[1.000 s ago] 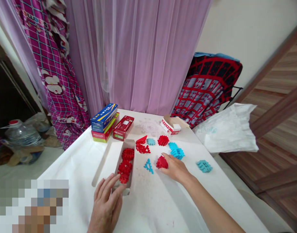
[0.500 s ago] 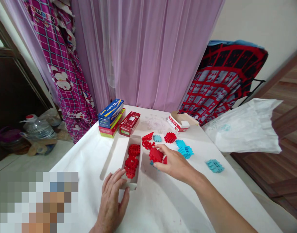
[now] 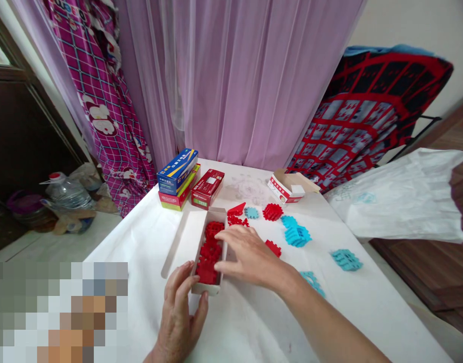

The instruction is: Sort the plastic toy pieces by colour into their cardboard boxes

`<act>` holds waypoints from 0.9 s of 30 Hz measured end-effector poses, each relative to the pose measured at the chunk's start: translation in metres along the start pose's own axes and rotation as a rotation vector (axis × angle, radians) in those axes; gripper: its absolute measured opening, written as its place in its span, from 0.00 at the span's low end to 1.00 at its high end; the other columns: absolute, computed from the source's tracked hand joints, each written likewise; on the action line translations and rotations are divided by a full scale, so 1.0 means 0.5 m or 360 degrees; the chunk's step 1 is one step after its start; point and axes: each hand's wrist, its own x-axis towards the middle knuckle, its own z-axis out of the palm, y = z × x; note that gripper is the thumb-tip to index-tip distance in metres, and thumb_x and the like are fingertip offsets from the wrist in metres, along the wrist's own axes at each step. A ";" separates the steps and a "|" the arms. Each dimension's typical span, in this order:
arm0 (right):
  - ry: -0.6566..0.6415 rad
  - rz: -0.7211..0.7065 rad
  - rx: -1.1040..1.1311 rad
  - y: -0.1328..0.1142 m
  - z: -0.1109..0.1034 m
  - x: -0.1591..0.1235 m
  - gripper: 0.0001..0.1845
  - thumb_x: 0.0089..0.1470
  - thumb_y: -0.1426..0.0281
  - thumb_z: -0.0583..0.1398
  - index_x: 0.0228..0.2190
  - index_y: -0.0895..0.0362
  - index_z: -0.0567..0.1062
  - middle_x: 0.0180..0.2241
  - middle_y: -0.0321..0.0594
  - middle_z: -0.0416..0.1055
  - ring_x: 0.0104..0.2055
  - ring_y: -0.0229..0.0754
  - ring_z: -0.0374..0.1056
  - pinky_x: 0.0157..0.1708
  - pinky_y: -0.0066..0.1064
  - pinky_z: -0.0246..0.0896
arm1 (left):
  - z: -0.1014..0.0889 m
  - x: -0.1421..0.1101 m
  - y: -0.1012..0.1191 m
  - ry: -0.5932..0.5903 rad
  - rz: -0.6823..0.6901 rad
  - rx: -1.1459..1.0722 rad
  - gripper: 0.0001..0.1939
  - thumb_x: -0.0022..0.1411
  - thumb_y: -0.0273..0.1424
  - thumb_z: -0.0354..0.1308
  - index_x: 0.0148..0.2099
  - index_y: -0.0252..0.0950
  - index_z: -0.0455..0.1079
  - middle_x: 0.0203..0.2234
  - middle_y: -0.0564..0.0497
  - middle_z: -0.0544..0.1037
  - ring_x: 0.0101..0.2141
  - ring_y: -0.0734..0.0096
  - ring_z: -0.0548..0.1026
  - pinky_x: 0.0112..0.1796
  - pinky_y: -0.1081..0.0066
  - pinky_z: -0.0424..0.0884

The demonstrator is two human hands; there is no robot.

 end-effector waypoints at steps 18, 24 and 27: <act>0.0026 0.0755 -0.0269 0.231 0.018 -0.157 0.23 0.52 0.64 0.62 0.51 0.53 0.73 0.55 0.44 0.71 0.56 0.49 0.67 0.54 0.37 0.59 | -0.005 0.009 -0.006 -0.0045 0.0096 0.0066 0.19 0.60 0.24 0.57 0.54 0.37 0.64 0.55 0.39 0.69 0.56 0.59 0.69 0.54 0.57 0.70; 0.0064 0.0877 -0.0429 0.216 0.066 -0.148 0.21 0.55 0.63 0.60 0.50 0.55 0.71 0.48 0.47 0.74 0.52 0.49 0.69 0.48 0.34 0.60 | -0.002 0.009 -0.010 -0.0057 0.0107 0.0092 0.18 0.60 0.24 0.57 0.53 0.38 0.64 0.55 0.39 0.69 0.55 0.58 0.70 0.53 0.57 0.71; 0.0061 0.0925 -0.0459 0.223 0.074 -0.144 0.19 0.56 0.65 0.59 0.49 0.56 0.71 0.44 0.46 0.76 0.49 0.49 0.71 0.45 0.33 0.60 | -0.002 0.010 -0.010 -0.0055 0.0113 0.0108 0.18 0.61 0.25 0.57 0.53 0.37 0.64 0.55 0.39 0.69 0.56 0.58 0.70 0.53 0.56 0.71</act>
